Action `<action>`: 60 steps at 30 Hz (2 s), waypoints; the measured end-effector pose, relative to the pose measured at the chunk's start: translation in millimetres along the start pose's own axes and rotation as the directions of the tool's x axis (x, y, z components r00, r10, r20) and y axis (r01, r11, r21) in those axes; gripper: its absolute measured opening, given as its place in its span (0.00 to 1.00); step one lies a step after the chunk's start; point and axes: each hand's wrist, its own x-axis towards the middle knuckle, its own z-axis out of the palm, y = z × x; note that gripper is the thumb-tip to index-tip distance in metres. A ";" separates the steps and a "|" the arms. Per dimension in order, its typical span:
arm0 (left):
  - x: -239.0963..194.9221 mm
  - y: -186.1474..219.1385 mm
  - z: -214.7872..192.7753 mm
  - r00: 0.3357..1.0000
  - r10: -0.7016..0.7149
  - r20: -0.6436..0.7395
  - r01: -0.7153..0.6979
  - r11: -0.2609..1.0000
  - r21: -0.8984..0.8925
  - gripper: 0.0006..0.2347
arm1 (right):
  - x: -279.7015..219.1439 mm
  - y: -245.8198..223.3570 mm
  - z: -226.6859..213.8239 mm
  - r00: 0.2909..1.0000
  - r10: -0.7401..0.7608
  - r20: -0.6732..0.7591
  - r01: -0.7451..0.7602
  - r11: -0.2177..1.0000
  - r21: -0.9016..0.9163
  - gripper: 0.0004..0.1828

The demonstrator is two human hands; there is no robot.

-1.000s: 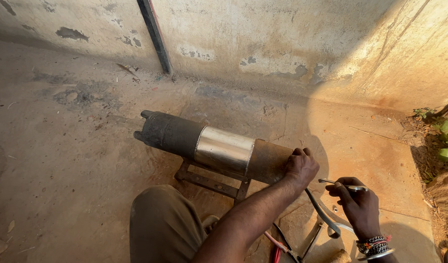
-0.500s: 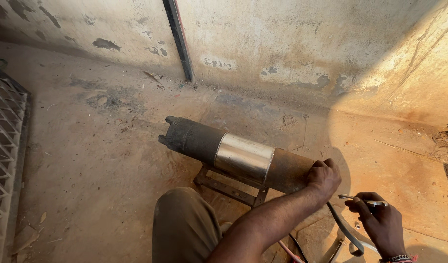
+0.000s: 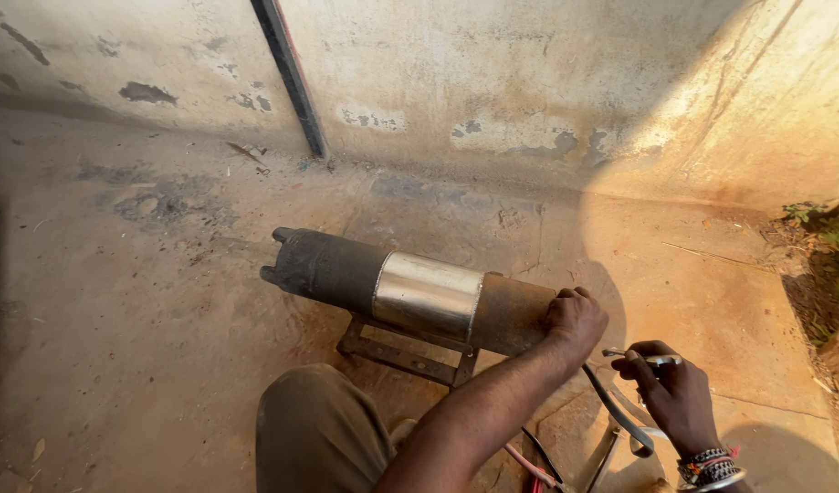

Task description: The person uses a wrench to tighten bolts on a cylindrical metal object placed on a stand. They repeatedly reposition the wrench and apply force to secure the bolts.

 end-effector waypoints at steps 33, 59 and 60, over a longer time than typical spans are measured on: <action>-0.6 -23.6 -31.0 0.980 0.031 0.195 -0.014 0.996 -0.088 0.12 | -12.6 -8.2 -8.1 0.983 -0.184 -0.028 0.183 0.983 -0.022 0.25; -6.4 -49.8 -23.4 0.990 0.047 0.133 0.005 0.931 -0.365 0.06 | 18.3 -1.4 -15.4 0.987 -0.158 -0.019 0.124 0.687 0.716 0.24; -7.7 -49.1 -22.3 0.991 0.046 0.126 0.004 0.929 -0.371 0.07 | 16.7 -1.4 -13.9 0.990 -0.138 -0.039 0.123 0.679 0.723 0.25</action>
